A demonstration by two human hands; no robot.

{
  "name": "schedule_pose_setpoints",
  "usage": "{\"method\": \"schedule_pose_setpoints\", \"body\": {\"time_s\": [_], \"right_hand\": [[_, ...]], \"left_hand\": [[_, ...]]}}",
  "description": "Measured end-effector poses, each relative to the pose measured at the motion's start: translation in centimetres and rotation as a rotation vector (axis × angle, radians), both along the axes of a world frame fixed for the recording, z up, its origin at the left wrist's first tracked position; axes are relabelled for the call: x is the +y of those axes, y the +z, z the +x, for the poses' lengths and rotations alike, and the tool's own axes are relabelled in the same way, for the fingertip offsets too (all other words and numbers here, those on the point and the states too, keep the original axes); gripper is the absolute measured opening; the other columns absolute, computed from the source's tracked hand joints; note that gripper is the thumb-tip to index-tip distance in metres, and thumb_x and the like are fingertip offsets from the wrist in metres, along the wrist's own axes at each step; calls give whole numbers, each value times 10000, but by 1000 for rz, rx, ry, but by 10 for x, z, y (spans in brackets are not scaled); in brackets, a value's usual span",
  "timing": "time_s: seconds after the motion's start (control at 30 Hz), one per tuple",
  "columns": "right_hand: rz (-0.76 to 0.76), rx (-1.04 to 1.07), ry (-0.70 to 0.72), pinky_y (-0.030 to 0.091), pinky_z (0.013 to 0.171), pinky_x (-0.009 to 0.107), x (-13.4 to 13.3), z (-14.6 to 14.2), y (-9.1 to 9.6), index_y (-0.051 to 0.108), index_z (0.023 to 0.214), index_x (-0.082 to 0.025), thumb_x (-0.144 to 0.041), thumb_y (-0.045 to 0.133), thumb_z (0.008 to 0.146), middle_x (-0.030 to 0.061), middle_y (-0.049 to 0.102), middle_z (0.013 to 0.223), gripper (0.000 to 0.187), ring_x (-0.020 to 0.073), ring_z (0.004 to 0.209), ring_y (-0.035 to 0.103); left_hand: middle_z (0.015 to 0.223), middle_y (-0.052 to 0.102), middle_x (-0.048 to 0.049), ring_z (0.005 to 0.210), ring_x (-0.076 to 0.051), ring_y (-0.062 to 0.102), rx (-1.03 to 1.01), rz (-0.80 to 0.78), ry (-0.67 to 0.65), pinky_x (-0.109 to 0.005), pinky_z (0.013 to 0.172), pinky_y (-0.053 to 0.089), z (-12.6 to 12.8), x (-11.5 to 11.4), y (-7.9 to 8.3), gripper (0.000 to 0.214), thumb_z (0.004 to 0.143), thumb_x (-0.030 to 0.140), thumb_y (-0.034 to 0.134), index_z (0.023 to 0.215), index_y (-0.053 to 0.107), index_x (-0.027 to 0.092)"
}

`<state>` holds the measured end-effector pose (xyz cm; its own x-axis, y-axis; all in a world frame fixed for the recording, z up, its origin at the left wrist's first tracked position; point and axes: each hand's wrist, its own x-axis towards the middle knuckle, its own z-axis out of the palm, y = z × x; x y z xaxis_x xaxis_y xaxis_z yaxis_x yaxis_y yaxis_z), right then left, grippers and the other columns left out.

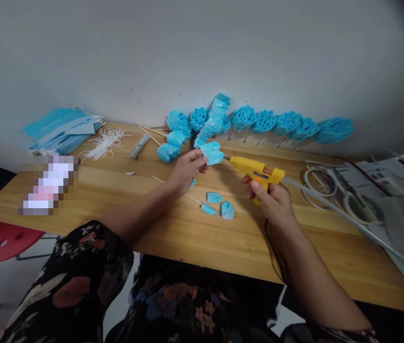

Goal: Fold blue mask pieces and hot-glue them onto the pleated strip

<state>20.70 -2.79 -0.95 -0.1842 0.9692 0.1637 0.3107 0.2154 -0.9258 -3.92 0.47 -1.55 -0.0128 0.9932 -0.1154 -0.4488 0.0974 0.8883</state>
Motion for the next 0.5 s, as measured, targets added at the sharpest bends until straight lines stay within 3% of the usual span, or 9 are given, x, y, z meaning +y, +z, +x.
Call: {"method": "schedule_pose_setpoints", "body": {"time_s": [0.23,0.5], "right_hand": [[35,24,103,461,577,302,-5,-5,1,687,793,-206,-718,611,893,25,639,689,527,150,588,554],[86,87,42,437,549,294,-2,-1,0,699,848,-203,-691,607,916,41,683,798,501,132,573,530]], "left_hand": [[774,720,10,662,-87,651,-9,22,-15,-213,640,452,1,-2,-1,182,762,184,810,899,692,154],[727,704,13,627,-79,634,-10,-14,26,-211,616,441,1,0,0,136,785,126,784,867,677,144]]}}
